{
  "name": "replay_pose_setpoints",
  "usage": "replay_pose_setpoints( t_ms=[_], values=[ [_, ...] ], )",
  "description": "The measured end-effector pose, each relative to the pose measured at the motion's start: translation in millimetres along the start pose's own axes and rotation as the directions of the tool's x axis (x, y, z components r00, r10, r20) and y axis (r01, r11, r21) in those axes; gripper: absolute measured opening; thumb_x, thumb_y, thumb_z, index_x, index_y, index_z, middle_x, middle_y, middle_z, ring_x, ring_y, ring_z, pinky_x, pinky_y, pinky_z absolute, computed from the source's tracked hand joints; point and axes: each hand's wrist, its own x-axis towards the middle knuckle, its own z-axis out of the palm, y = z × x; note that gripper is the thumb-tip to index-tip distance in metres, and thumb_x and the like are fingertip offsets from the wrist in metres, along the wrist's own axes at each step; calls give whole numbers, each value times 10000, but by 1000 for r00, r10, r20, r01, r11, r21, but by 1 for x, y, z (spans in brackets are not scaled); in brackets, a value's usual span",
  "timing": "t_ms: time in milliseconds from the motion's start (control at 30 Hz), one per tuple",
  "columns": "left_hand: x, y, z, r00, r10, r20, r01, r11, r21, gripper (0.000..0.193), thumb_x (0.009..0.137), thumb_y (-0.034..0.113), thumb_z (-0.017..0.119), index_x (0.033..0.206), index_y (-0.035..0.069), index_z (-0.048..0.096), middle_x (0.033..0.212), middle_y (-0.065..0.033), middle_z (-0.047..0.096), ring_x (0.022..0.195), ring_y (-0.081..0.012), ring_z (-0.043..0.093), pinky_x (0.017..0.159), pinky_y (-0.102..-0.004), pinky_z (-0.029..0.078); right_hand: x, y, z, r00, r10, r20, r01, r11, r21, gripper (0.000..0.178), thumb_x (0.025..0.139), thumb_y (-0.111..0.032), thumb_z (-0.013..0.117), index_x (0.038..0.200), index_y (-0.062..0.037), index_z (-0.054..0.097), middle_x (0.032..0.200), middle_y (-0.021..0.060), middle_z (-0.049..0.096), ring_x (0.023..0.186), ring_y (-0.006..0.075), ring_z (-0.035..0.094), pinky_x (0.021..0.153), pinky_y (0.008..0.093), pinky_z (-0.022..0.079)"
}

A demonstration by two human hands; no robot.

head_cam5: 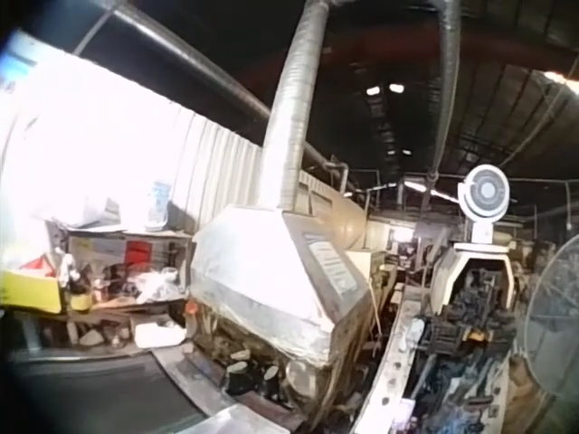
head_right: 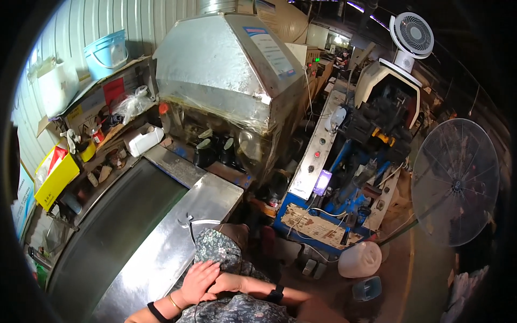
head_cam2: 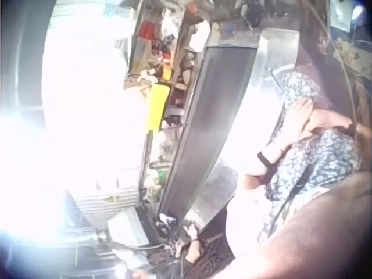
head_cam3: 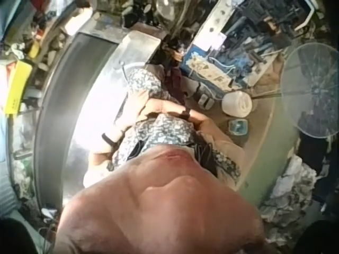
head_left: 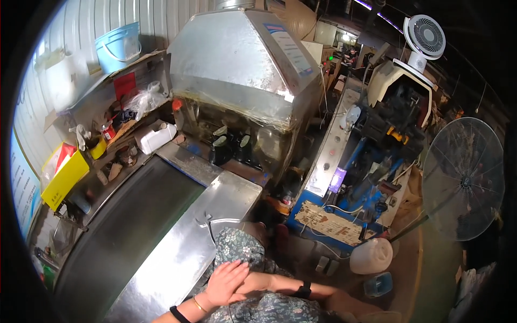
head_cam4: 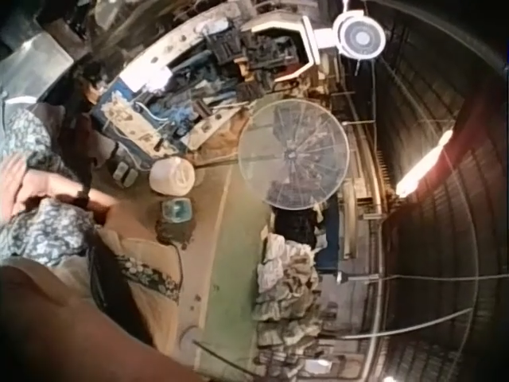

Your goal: Pick up shoes from a conveyor belt, inspect them, and process them through industrial machinery.

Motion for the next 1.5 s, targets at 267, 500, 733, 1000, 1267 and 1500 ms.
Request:
replay_pose_setpoints(
  t_ms=[267, 500, 733, 1000, 1267, 1500],
  values=[
    [-10, 15, 62, 947, -320, -42, 322, 941, 102, 921, 801, 635, 644, 1286, -135, 507, 1415, -322, 437, 1390, -434, 356, 1162, -537, 218, 8, -45, -23, 887, 42, -459, 424, 316, 849, 678, 1019, -376, 471, 1528, -25, 194, 1528, 212, 337, 1395, 315, 376, 1171, 437, 284],
    [2, 11, 69, 954, -300, -3, 288, 912, 292, 902, 799, 581, 669, 1267, -170, 493, 1366, -355, 469, 1351, -441, 409, 1166, -490, 256, 12, -31, -21, 847, 156, -508, 457, 272, 847, 506, 1061, -303, 375, 1477, -28, 290, 1460, 236, 419, 1319, 352, 468, 1126, 470, 369],
    [-2, 14, 69, 940, -340, -25, 337, 914, 227, 858, 810, 515, 673, 1329, -133, 456, 1410, -338, 432, 1379, -418, 380, 1173, -473, 243, 9, -29, -22, 887, 99, -451, 424, 214, 880, 499, 1061, -310, 387, 1474, -39, 316, 1453, 220, 433, 1323, 345, 463, 1132, 455, 365],
    [0, 13, 69, 929, -367, -43, 369, 914, 167, 796, 788, 468, 721, 1333, -67, 496, 1401, -292, 471, 1369, -409, 401, 1149, -496, 275, 9, -13, -26, 913, 39, -406, 401, 103, 910, 513, 1054, -345, 404, 1465, -44, 338, 1450, 206, 444, 1329, 330, 456, 1142, 448, 350],
    [-1, 13, 68, 931, -364, -30, 364, 916, 170, 779, 790, 452, 724, 1331, -62, 501, 1412, -282, 464, 1377, -403, 392, 1147, -497, 279, 8, -4, -26, 933, 69, -354, 350, 72, 934, 537, 1041, -383, 413, 1474, -74, 341, 1492, 198, 397, 1394, 355, 364, 1156, 498, 300],
    [4, 15, 60, 934, -355, -37, 356, 922, 153, 753, 781, 429, 729, 1310, -62, 516, 1409, -272, 474, 1370, -396, 406, 1141, -489, 295, 9, -2, -26, 935, 35, -353, 351, 50, 935, 509, 1048, -363, 397, 1470, -82, 351, 1495, 199, 393, 1398, 348, 357, 1162, 480, 296]
  ],
)
